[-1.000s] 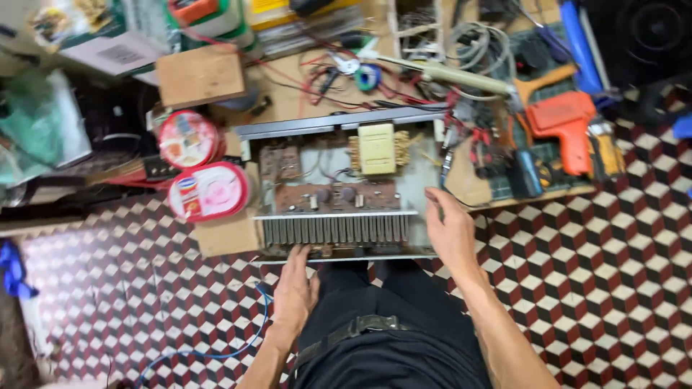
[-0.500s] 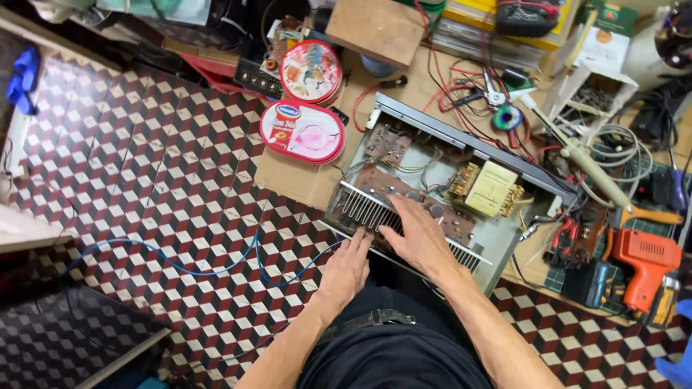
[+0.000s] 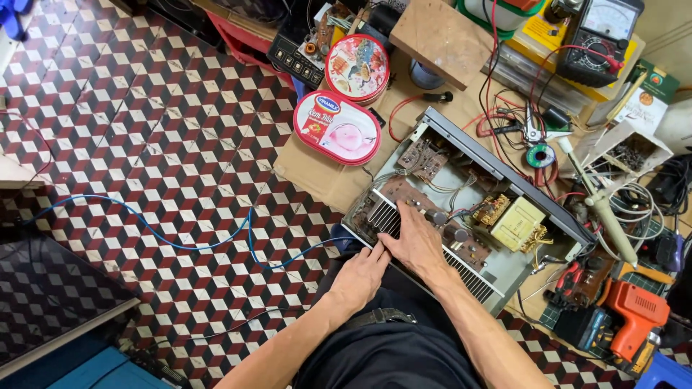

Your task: Repairing an audio amplifier by inspecting and reassembling internal circuit components.

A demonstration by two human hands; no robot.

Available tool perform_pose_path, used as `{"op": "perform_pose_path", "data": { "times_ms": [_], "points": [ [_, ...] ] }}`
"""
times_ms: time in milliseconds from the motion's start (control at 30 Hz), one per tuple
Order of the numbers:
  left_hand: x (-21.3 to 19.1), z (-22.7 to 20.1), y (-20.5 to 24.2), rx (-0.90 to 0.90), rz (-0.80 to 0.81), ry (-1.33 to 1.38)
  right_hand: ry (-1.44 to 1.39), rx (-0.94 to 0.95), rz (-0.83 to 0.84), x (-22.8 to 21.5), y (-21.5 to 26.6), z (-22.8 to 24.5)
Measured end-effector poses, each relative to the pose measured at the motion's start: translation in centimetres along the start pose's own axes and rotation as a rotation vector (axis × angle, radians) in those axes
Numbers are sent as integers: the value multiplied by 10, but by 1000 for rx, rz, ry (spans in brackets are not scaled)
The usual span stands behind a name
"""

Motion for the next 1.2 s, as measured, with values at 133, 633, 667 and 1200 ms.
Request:
{"op": "perform_pose_path", "data": {
  "times_ms": [133,633,667,1200],
  "points": [
    [3,0,-2,-12,56,3,35,4,19,-7,-6,6],
    [-4,-1,-2,-33,48,48,48,11,102,-5,-16,5],
    [-4,-1,-3,-31,57,43,48,9,105,-7,-16,8],
    [6,3,-1,-79,-12,95,-105,-97,96,-63,1,-1]
  ]
}}
Point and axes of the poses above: each hand's wrist, its own y-axis away from the middle knuckle, its own x-axis out of the palm, z = x × y, the point moved 5 cm from there along -y, towards the middle knuckle, and after that the axes turned 1 degree about z, right-handed, at the moved point
